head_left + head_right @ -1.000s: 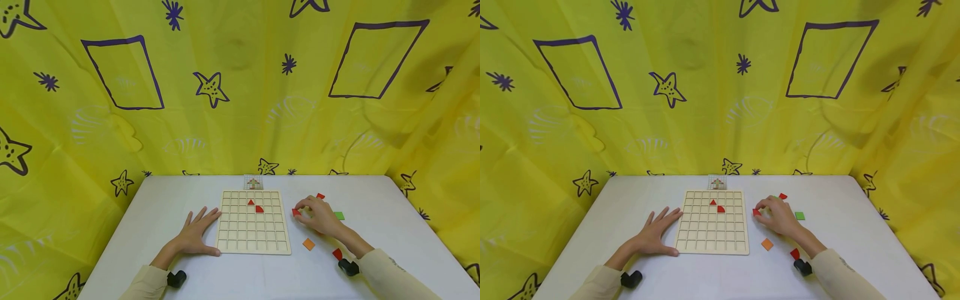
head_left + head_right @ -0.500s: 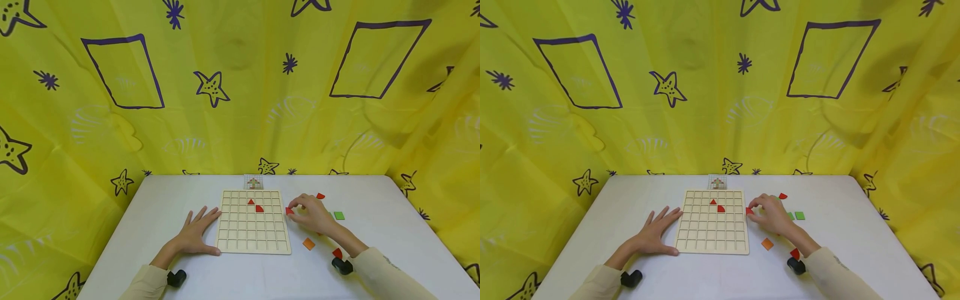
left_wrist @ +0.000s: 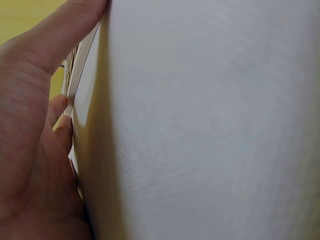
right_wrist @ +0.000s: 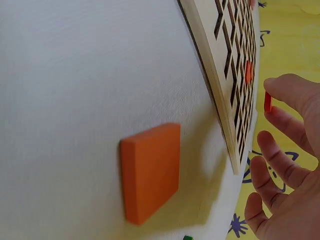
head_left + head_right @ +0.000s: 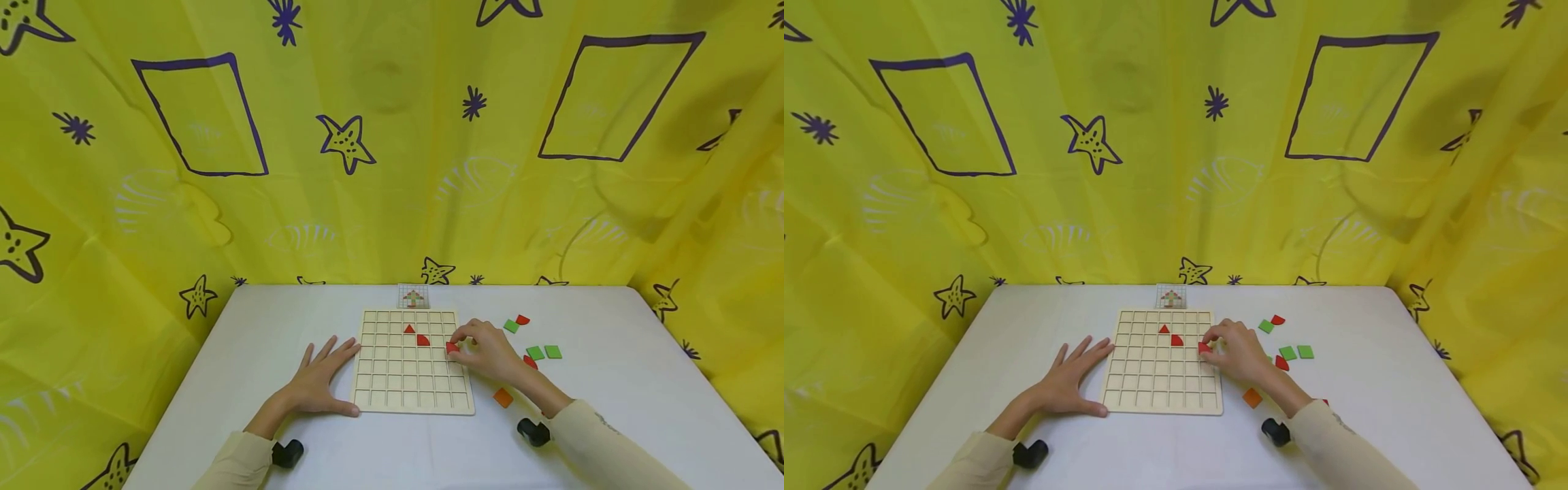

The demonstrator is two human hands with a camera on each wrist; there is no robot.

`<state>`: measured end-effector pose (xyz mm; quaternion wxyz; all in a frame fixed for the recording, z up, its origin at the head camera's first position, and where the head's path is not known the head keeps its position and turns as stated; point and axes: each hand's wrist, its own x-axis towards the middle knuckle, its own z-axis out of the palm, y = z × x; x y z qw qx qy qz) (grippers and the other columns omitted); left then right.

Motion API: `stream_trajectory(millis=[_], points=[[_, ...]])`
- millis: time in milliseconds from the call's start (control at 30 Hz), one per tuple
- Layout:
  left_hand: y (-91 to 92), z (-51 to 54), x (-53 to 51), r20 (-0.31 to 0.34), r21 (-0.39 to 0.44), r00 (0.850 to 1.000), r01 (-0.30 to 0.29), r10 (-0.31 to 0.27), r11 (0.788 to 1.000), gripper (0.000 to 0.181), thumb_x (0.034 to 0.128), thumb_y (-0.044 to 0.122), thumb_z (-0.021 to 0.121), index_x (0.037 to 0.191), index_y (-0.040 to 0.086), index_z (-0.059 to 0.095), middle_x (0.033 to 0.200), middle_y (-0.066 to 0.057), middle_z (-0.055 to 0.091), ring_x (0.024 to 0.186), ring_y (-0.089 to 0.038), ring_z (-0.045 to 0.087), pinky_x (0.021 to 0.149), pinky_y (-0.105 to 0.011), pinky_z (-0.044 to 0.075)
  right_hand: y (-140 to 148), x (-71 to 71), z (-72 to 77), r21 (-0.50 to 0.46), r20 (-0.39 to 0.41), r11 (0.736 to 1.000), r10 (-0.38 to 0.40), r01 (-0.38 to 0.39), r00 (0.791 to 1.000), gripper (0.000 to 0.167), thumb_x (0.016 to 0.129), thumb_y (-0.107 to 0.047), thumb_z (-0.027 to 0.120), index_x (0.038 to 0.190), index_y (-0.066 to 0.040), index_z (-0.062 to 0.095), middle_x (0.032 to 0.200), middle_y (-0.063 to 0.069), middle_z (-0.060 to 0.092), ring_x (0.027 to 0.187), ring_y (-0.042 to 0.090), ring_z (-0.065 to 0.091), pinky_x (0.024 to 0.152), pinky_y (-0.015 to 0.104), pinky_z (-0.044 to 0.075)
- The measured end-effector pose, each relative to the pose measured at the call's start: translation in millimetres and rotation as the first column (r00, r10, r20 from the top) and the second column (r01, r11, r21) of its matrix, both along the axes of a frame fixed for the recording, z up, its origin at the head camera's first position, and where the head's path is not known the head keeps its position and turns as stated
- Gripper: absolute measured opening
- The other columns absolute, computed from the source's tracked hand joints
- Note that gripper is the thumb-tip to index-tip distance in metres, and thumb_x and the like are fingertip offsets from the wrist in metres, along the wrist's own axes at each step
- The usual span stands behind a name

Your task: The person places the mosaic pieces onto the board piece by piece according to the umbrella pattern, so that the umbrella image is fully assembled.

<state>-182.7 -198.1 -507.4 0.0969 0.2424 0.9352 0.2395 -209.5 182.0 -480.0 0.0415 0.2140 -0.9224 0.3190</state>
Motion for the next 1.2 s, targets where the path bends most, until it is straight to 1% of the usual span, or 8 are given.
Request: stream_trajectory(millis=[100,200,300,533,667,800,1033,1200], points=[[-0.3,-0.1,0.4,0.002,0.004,1.0,-0.002,0.002,1.0,0.12,0.0673,0.07,0.084,0.162,0.019,0.033,0.17,-0.002,0.024,0.158,-0.038,0.005,0.118,-0.07,-0.01,-5.3,-1.3,-1.0,0.005,0.023,1.0,0.002,-0.002,1.0,0.014,0.086,-0.022,0.085,0.095,-0.018,0.075,0.098,-0.003,0.066,0.092,0.023,0.056,0.081,0.039,0.044],[-0.5,-0.6,0.9,0.005,0.005,1.0,-0.001,0.001,1.0,0.12,0.0676,0.071,0.084,0.163,0.019,0.032,0.17,-0.002,0.024,0.158,-0.037,0.005,0.118,-0.07,-0.009,-9.8,-2.6,-2.4,0.023,0.043,1.0,-0.002,0.001,0.999,0.014,0.086,-0.024,0.085,0.094,-0.019,0.075,0.098,-0.004,0.065,0.091,0.021,0.054,0.079,0.038,0.039],[-0.6,-0.5,1.3,0.007,0.005,1.0,-0.003,0.003,1.0,0.12,0.0675,0.071,0.083,0.163,0.019,0.033,0.17,-0.002,0.024,0.158,-0.038,0.005,0.118,-0.07,-0.009,-13.9,-3.8,-4.0,0.041,0.052,0.999,0.006,-0.008,0.999,0.014,0.086,-0.026,0.084,0.095,-0.02,0.075,0.099,-0.004,0.066,0.09,0.019,0.053,0.078,0.037,0.037],[-0.2,0.1,1.2,0.005,0.003,1.0,-0.009,0.009,1.0,0.12,0.0669,0.071,0.084,0.162,0.02,0.033,0.17,-0.002,0.024,0.158,-0.037,0.005,0.119,-0.069,-0.01,-23.1,-4.7,-6.4,0.06,0.058,0.998,0.001,-0.005,0.998,0.014,0.086,-0.025,0.084,0.094,-0.019,0.075,0.096,-0.003,0.065,0.09,0.018,0.053,0.078,0.041,0.04],[-0.5,-2.4,0.3,0.008,-0.001,1.0,-0.007,0.007,1.0,0.12,0.0668,0.072,0.084,0.163,0.021,0.032,0.17,-0.001,0.024,0.158,-0.037,0.005,0.119,-0.069,-0.01,-25.9,-4.2,-7.7,0.074,0.066,0.997,-0.01,0.006,0.998,0.013,0.086,-0.025,0.084,0.094,-0.018,0.075,0.094,-0.004,0.064,0.088,0.018,0.053,0.078,0.042,0.041],[-0.3,-2.0,0.2,0.006,-0.001,1.0,-0.009,0.009,1.0,0.12,0.0663,0.072,0.084,0.163,0.022,0.033,0.17,-0.001,0.024,0.158,-0.036,0.005,0.119,-0.069,-0.01,-26.9,-3.4,-8.1,0.085,0.078,0.996,-0.032,0.025,0.996,0.013,0.087,-0.025,0.083,0.093,-0.019,0.075,0.093,-0.004,0.063,0.088,0.018,0.052,0.079,0.042,0.04],[-0.4,-1.8,-0.5,0.003,-0.003,1.0,-0.008,0.008,1.0,0.12,0.0662,0.072,0.084,0.163,0.022,0.032,0.17,-0.001,0.024,0.158,-0.036,0.005,0.119,-0.069,-0.009,-26.9,-2.8,-7.8,0.081,0.059,0.997,-0.022,0.017,0.998,0.014,0.087,-0.025,0.083,0.095,-0.018,0.074,0.096,-0.002,0.065,0.091,0.021,0.054,0.08,0.046,0.041],[-0.6,-0.7,0.2,0.004,-0.004,1.0,-0.007,0.007,1.0,0.12,0.0663,0.071,0.084,0.163,0.021,0.033,0.17,-0.001,0.024,0.158,-0.037,0.005,0.119,-0.069,-0.009,-27.0,-4.1,-8.9,0.089,0.049,0.996,-0.019,0.014,0.999,0.013,0.087,-0.025,0.083,0.094,-0.019,0.074,0.096,-0.002,0.064,0.09,0.02,0.054,0.078,0.044,0.041]])
